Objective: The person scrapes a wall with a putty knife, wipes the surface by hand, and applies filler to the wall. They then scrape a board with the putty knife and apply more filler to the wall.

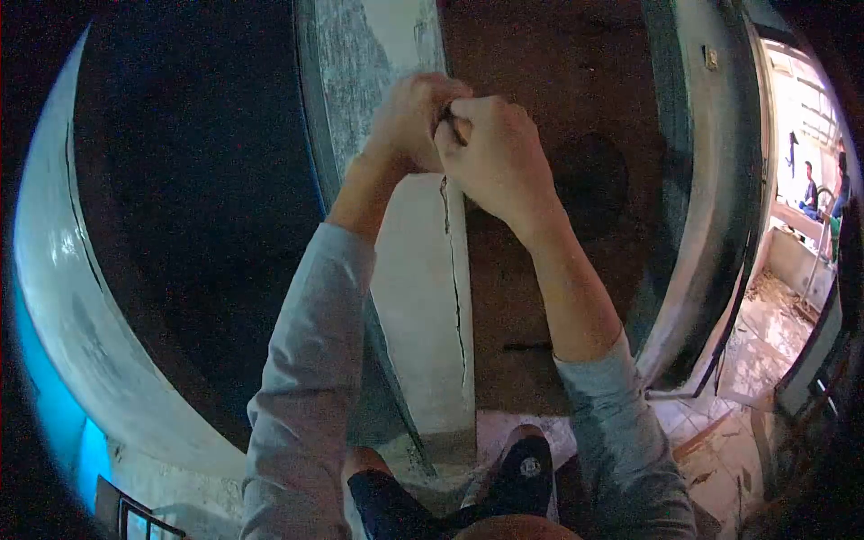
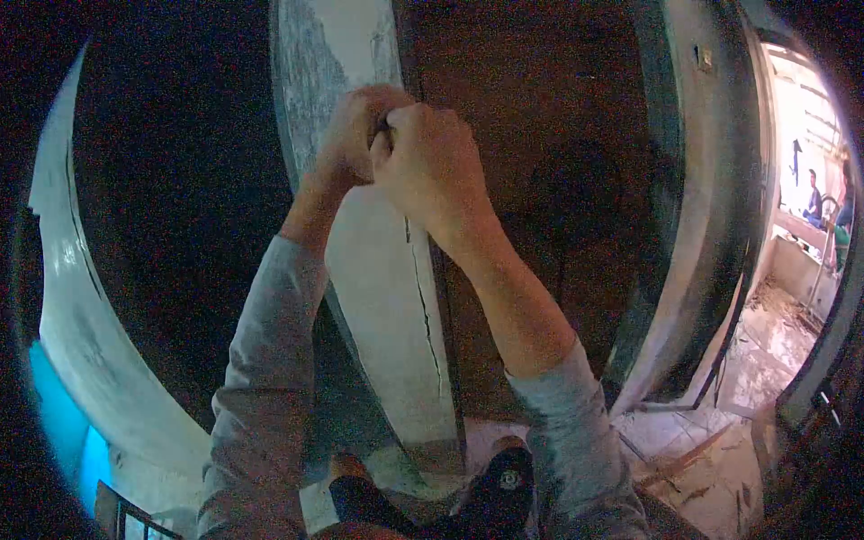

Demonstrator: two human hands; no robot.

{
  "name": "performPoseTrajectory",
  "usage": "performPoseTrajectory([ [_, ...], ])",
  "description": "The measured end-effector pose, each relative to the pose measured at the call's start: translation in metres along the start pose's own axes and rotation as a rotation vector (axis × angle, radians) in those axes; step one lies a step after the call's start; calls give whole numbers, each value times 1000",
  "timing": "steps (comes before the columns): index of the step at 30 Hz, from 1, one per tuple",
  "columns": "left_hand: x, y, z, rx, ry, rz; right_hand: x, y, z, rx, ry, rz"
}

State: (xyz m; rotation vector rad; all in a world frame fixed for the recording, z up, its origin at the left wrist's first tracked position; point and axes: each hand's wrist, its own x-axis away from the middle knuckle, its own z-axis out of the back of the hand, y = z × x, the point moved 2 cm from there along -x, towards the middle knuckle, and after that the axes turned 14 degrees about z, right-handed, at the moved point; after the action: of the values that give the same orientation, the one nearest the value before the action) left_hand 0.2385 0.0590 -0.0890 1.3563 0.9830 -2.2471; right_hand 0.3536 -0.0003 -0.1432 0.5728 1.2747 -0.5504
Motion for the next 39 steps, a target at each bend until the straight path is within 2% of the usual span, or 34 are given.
performPoseTrajectory([
  [2, 4, -7, -1, 135, 66, 29, -3, 0, -2, 1, -4, 5],
  [6, 3, -4, 2, 76, 88, 3, -4, 1, -7, 2, 9, 37],
  [8, 3, -8, 7, 54, 1, 2, -8, 0, -8, 7, -14, 35],
  [11, 0, -6, 8, 30, 39, 42, -15, -3, -5, 32, 43, 59],
  [13, -7, -12, 13, 22, 32, -3, -18, -5, -6, 14, -45, -23],
  [15, 3, -14, 10, 29, 21, -6, -18, -5, -9, -9, -28, -11],
  [18, 3, -4, 9, 206, 41, 45, -14, -7, -7, 12, -5, -16],
  [22, -1, -10, 14, 88, 118, -42, -25, -14, 0, 28, -16, 12],
  [24, 7, -5, 15, 129, 91, 103, -21, -14, -6, 19, -26, 0],
  [27, -1, -13, 17, 0, 58, 19, -22, -8, -6, 4, -19, 36],
  [28, 4, -10, 18, 7, 50, 20, -22, -8, -4, -15, 10, 68],
  [30, 7, -6, 19, 76, 91, 59, -22, -11, -4, -93, -78, 37],
  [31, 18, -39, 8, 134, 169, 147, -22, -17, -2, -260, -37, 27],
  [32, 13, -47, 4, 166, 119, 214, -20, -21, -2, -394, 13, -21],
  [33, 7, -39, 9, 187, 55, 249, -29, -20, -10, -185, 60, 18],
  [34, 3, -34, 15, 220, 2, 279, -33, -20, -13, -277, 281, 153],
  [35, 6, -34, 19, 253, -46, 301, -30, -26, -5, -220, 185, 39],
  [38, 15, -56, 11, 315, -24, 219, -36, -25, -24, -138, 188, 76],
  [39, 17, -65, 9, 248, 91, 366, -43, -22, -24, -164, 201, 69],
])
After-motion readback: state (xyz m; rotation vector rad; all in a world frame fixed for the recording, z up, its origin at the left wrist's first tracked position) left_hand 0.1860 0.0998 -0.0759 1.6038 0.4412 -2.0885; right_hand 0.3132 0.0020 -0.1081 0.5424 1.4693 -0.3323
